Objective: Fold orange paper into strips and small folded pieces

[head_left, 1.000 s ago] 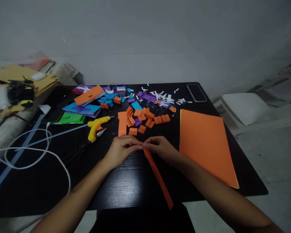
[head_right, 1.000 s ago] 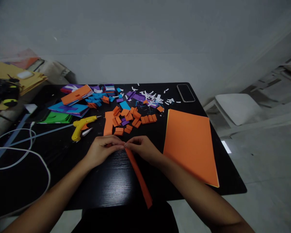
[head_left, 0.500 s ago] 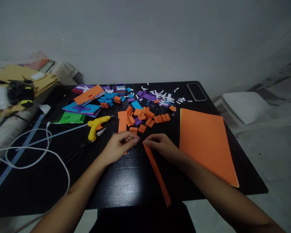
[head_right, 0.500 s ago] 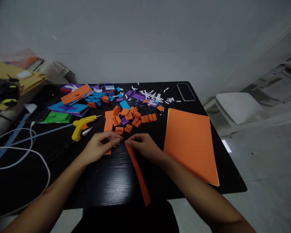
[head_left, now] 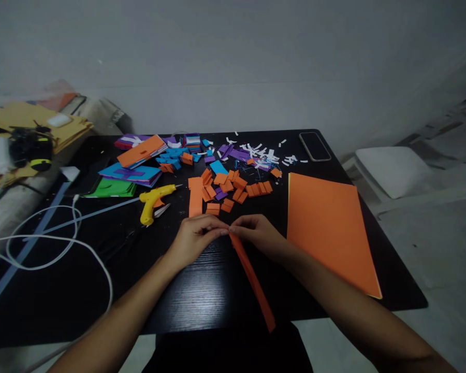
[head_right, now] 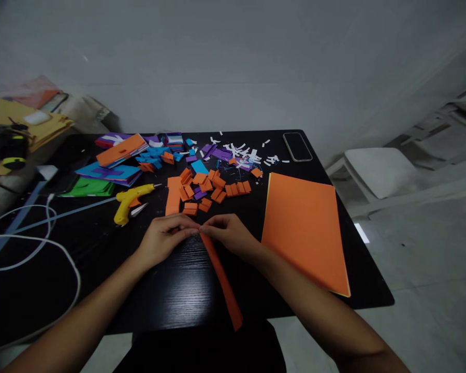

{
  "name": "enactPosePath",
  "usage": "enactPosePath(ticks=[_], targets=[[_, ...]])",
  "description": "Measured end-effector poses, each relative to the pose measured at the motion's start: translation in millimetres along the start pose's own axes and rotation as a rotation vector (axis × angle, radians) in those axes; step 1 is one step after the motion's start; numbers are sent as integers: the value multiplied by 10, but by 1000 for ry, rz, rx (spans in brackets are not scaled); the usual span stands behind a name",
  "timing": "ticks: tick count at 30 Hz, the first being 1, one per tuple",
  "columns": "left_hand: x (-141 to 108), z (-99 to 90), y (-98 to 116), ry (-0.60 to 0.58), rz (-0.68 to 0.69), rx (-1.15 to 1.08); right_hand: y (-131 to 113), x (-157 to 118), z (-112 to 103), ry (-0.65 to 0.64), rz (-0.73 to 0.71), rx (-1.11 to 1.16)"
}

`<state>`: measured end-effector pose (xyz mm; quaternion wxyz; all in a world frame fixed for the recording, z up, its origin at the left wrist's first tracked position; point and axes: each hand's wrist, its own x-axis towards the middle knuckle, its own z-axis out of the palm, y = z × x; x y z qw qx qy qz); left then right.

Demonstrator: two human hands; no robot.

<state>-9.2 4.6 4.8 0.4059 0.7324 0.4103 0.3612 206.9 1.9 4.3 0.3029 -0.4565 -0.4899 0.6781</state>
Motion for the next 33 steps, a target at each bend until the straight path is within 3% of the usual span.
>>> enactPosePath(ticks=[33], targets=[[-3, 19, -4, 3, 9, -8, 11, -6, 9, -3, -29, -41]])
